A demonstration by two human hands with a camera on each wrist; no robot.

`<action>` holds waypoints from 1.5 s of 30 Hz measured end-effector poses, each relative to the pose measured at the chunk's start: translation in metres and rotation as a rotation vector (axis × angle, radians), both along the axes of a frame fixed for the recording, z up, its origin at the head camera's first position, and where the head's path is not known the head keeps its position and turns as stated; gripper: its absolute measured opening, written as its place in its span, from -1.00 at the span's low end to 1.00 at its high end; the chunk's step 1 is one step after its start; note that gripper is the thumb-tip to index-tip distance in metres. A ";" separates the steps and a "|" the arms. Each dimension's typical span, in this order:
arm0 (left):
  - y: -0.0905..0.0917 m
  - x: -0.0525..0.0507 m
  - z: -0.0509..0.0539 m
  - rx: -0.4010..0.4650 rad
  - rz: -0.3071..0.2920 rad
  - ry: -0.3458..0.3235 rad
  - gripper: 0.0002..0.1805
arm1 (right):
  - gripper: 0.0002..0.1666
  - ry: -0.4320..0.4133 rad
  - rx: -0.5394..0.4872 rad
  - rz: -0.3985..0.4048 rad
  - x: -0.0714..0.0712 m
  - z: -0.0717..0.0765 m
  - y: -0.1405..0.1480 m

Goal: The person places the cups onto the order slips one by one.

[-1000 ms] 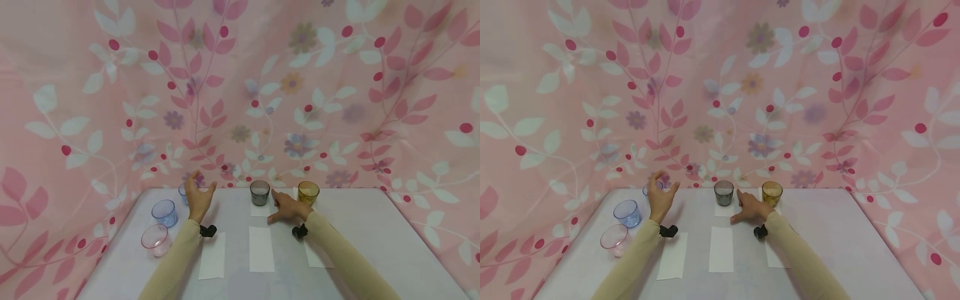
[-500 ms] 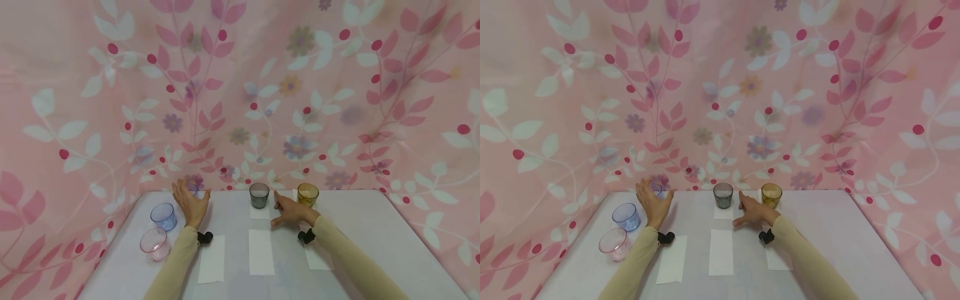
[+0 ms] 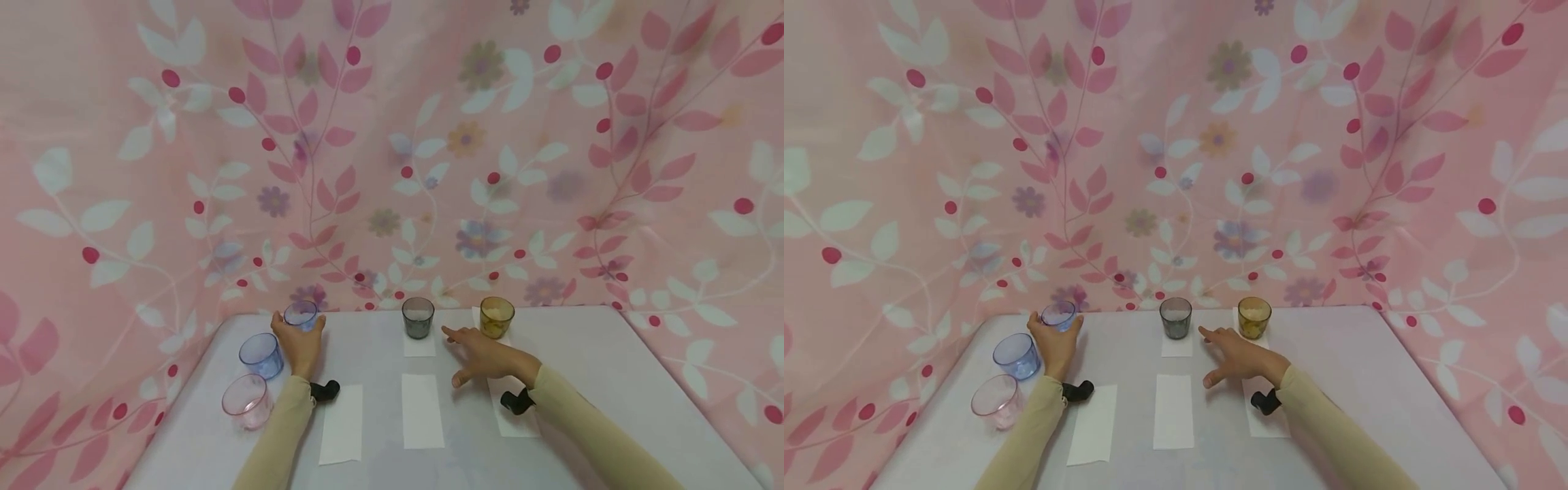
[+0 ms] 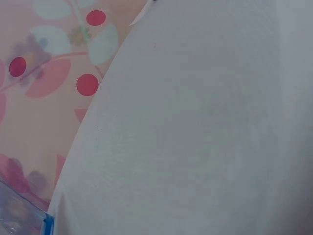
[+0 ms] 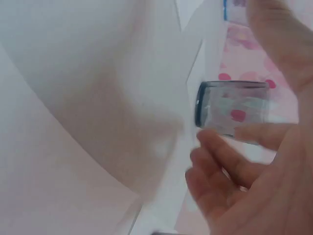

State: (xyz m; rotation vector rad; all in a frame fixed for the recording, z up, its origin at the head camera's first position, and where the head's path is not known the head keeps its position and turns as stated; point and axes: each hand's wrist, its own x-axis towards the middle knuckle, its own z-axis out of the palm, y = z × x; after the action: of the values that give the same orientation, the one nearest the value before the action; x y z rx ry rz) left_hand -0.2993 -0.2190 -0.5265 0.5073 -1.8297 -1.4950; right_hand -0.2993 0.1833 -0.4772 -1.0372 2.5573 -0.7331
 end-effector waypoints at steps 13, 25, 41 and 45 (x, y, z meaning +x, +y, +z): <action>-0.009 0.003 -0.013 0.095 -0.052 -0.008 -0.08 | 0.18 0.008 -0.194 0.066 0.025 0.010 0.040; -0.012 0.003 -0.013 0.114 -0.089 0.087 -0.11 | 0.20 0.041 -0.193 -0.023 0.035 -0.003 0.093; -0.011 0.002 -0.013 0.135 -0.121 0.104 -0.13 | 0.16 0.098 -0.204 -0.075 0.052 -0.019 0.134; -0.009 0.004 -0.014 0.128 -0.131 0.097 -0.13 | 0.17 0.103 -0.204 -0.085 0.056 -0.026 0.140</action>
State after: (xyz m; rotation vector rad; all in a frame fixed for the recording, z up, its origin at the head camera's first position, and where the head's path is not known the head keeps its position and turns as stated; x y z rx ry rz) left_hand -0.2955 -0.2281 -0.5406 0.3746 -1.7282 -1.7025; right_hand -0.2434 0.3235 -0.5033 -1.0570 2.6722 -1.0057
